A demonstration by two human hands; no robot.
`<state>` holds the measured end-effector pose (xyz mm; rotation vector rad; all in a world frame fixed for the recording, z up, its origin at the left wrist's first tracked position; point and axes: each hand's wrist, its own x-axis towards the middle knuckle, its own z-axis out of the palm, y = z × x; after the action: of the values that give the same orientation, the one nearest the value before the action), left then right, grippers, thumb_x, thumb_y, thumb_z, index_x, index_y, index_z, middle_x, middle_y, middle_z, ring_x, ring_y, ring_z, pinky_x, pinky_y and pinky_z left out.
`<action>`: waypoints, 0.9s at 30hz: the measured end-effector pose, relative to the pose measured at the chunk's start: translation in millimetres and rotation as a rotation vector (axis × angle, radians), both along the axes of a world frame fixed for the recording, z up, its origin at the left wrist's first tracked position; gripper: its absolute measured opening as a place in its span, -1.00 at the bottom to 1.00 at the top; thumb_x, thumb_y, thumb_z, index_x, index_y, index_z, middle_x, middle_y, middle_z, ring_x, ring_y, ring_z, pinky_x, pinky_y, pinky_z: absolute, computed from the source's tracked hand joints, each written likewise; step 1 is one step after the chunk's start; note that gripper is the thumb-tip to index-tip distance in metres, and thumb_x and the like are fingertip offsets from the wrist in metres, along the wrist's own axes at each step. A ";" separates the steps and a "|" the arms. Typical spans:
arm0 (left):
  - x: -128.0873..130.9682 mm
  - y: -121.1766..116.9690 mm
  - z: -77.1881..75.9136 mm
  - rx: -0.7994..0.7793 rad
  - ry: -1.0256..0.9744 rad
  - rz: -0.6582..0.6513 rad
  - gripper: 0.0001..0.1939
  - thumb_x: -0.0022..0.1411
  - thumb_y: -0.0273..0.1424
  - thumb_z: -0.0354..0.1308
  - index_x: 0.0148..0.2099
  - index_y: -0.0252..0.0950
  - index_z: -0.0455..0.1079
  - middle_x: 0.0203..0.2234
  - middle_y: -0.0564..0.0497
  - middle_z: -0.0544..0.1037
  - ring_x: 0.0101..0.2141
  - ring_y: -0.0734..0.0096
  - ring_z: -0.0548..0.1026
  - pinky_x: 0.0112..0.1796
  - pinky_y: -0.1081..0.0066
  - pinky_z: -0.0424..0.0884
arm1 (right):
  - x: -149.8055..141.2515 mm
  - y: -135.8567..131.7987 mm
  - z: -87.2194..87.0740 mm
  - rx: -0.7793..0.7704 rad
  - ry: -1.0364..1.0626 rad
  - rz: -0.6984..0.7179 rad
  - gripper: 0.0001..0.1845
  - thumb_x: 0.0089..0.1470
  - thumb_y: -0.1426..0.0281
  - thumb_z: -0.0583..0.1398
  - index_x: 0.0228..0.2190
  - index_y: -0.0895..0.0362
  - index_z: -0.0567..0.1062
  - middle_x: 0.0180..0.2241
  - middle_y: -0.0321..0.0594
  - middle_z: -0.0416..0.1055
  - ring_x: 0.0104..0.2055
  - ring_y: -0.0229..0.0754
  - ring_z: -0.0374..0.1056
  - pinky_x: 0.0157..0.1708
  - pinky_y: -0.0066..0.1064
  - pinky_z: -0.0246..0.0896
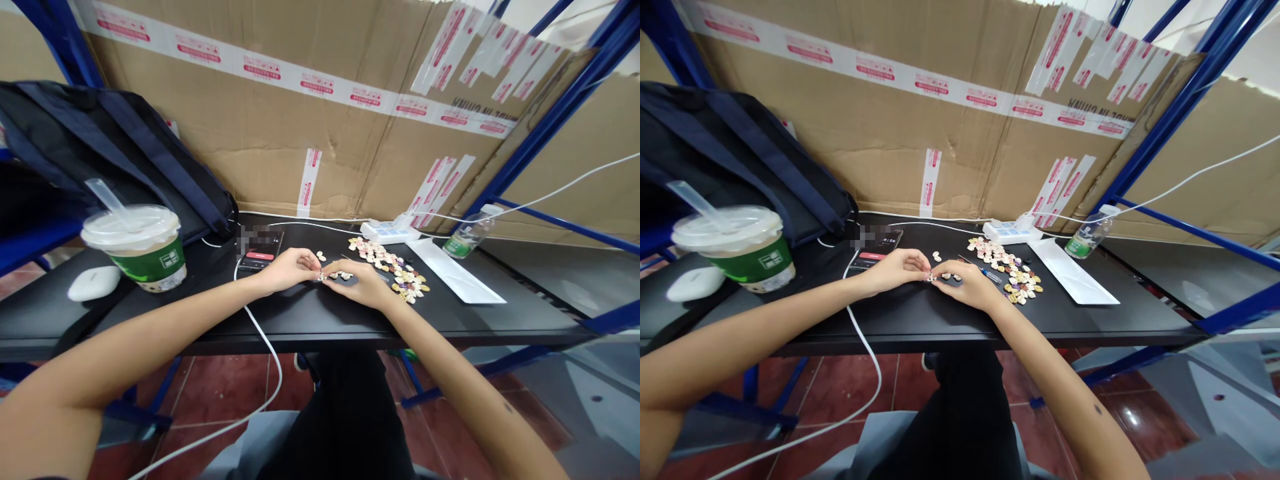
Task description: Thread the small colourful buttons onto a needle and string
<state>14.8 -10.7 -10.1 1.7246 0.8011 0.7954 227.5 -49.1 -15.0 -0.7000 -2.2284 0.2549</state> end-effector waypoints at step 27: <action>-12.4 3.6 -0.1 0.851 0.620 0.180 -0.75 0.36 -0.42 0.03 -0.01 -0.35 0.45 -0.10 -0.15 0.49 -0.03 0.18 0.43 0.04 0.18 0.33 | 6.5 6.0 -0.9 0.073 -0.241 -0.160 -0.88 0.17 0.43 0.19 -0.28 0.06 0.55 -0.23 -0.23 0.58 -0.13 -0.13 0.47 -0.02 -0.22 0.26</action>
<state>2.4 -7.1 -10.2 2.7691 1.1326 0.7791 234.0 -43.1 -15.9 -0.9040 -2.3776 0.0090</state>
